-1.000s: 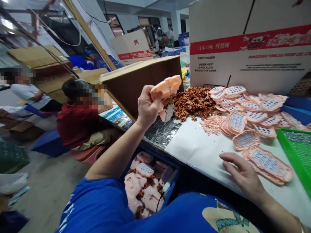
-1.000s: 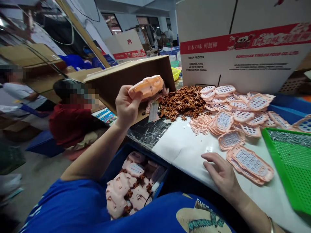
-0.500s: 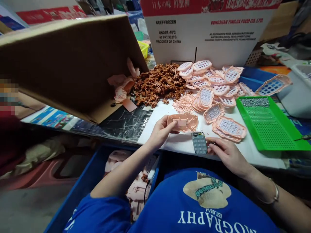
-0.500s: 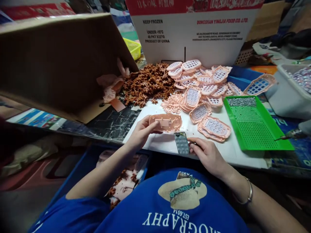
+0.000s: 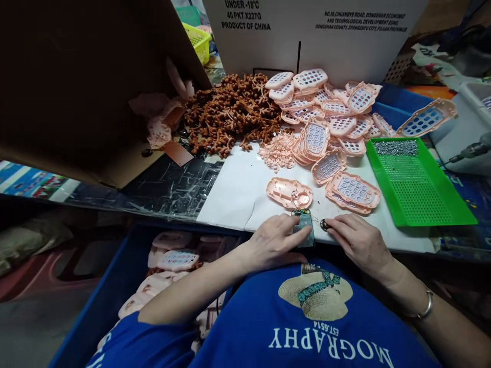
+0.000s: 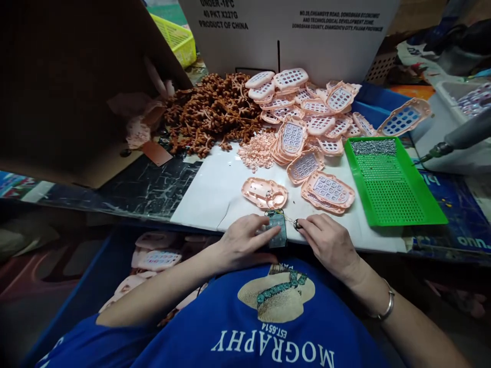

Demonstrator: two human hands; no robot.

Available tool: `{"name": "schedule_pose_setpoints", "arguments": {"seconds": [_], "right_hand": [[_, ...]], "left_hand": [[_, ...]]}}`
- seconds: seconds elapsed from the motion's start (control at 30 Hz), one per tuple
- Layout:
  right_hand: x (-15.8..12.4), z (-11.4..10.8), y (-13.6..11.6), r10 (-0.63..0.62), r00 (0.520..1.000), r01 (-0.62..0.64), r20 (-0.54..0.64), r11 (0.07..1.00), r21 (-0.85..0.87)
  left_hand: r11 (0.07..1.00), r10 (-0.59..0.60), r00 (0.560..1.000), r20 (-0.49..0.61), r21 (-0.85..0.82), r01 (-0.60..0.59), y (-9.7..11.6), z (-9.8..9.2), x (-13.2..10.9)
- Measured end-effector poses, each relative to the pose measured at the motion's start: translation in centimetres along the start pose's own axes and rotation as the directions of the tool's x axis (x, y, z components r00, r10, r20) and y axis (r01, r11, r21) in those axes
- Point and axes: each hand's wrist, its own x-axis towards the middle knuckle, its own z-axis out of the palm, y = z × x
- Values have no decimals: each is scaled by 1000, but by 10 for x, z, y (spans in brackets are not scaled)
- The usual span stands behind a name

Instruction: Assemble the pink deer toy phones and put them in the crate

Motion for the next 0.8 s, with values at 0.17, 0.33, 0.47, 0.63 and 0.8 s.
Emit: {"name": "schedule_pose_setpoints", "arguments": {"seconds": [0.17,0.33,0.47,0.63,0.8], "right_hand": [[8,0,0,36,998,-37,52,999,19],[30,-15,-2,182,982,-187,48,932,311],[60,-12,-3,303,952,-283,44,817,502],[90,14,2,213,977,-202,10,912,357],[93,26,5,98,993,-104,60,989,106]], "left_hand": [[998,58,997,53,35,-60,-3,6,-5],[940,-162,967,-198,-329,90,-3,-13,-10],[416,-788,604,-116,-824,385,-10,-19,-2],[-152,-972,149,181,-971,187,-38,-10,18],[-80,-980,169,102,-988,134,-44,-4,27]]}}
